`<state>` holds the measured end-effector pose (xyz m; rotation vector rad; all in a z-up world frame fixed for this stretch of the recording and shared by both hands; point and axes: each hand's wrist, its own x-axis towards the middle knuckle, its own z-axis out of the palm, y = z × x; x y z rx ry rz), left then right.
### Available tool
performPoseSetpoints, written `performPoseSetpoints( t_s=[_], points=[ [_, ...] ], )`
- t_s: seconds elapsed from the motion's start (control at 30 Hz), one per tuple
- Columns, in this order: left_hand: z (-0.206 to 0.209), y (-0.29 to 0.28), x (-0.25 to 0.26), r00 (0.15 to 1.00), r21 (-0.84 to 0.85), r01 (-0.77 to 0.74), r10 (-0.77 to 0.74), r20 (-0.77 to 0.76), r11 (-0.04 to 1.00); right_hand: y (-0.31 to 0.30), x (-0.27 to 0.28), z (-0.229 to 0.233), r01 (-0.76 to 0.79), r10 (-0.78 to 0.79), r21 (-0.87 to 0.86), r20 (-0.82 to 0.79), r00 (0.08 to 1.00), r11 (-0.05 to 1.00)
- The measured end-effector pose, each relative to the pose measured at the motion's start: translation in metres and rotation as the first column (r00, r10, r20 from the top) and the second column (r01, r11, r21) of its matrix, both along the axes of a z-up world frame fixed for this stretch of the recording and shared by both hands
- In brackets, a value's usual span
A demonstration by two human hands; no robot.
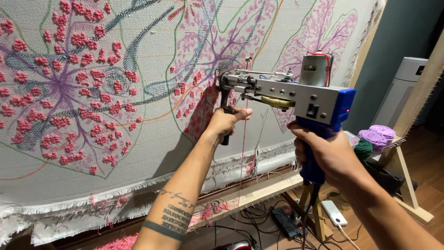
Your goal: Using a tufting gun to apply pink and purple yarn to a rug canvas on a frame.
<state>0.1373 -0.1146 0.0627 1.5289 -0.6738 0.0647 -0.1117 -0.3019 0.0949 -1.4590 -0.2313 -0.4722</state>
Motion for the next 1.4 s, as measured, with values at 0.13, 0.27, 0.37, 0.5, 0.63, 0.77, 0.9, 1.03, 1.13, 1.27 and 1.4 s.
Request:
performPoseSetpoints(
  t_s=[0.13,0.27,0.37,0.5,0.63,0.77,0.9,1.03,1.13,1.27,1.4],
  points=[
    [-0.004,0.000,0.016,1.000,0.008,0.010,-0.010,0.010,1.000,0.008,0.005,-0.004,-0.008,0.008,-0.002,0.022,1.000,1.000],
    [0.010,0.002,0.001,0.998,0.046,-0.013,0.016,-0.057,0.999,0.010,0.007,-0.002,0.009,-0.009,0.011,0.015,1.000,1.000],
    [0.013,0.003,0.008,0.998,0.061,-0.008,0.011,-0.057,0.998,0.013,0.008,0.002,0.029,-0.029,0.016,0.000,1.000,0.999],
    [0.014,0.001,0.020,1.000,0.049,0.006,-0.005,-0.015,0.999,0.013,0.010,0.003,0.041,-0.041,0.027,-0.001,0.999,0.999],
    [0.028,0.003,0.003,0.997,0.090,-0.011,0.018,-0.080,0.996,0.006,0.009,0.007,0.003,-0.004,0.037,0.016,1.000,0.999],
    [0.024,0.002,0.006,0.993,0.046,0.106,-0.104,-0.053,0.993,-0.008,0.005,0.014,-0.005,0.005,0.019,-0.022,1.000,1.000],
    [0.032,0.003,-0.021,0.962,-0.041,0.230,-0.233,-0.139,0.972,-0.030,-0.001,0.026,0.023,-0.024,-0.003,-0.047,0.999,1.000],
    [0.031,-0.010,-0.040,0.956,-0.049,0.237,-0.242,-0.165,0.970,-0.058,-0.010,0.027,0.025,-0.024,0.013,-0.055,0.998,1.000],
    [0.031,-0.019,-0.056,0.964,-0.018,0.215,-0.215,-0.160,0.976,-0.087,-0.014,0.015,0.002,-0.001,0.020,-0.067,0.998,1.000],
    [0.032,-0.028,-0.072,0.982,0.021,0.179,-0.178,-0.059,0.984,-0.116,-0.018,-0.003,-0.050,0.050,0.067,0.002,0.999,0.997],
    [0.036,-0.036,-0.078,0.992,0.004,0.126,-0.126,-0.012,0.992,-0.126,-0.023,-0.004,0.043,-0.040,0.069,-0.047,0.998,0.997]
  ],
)
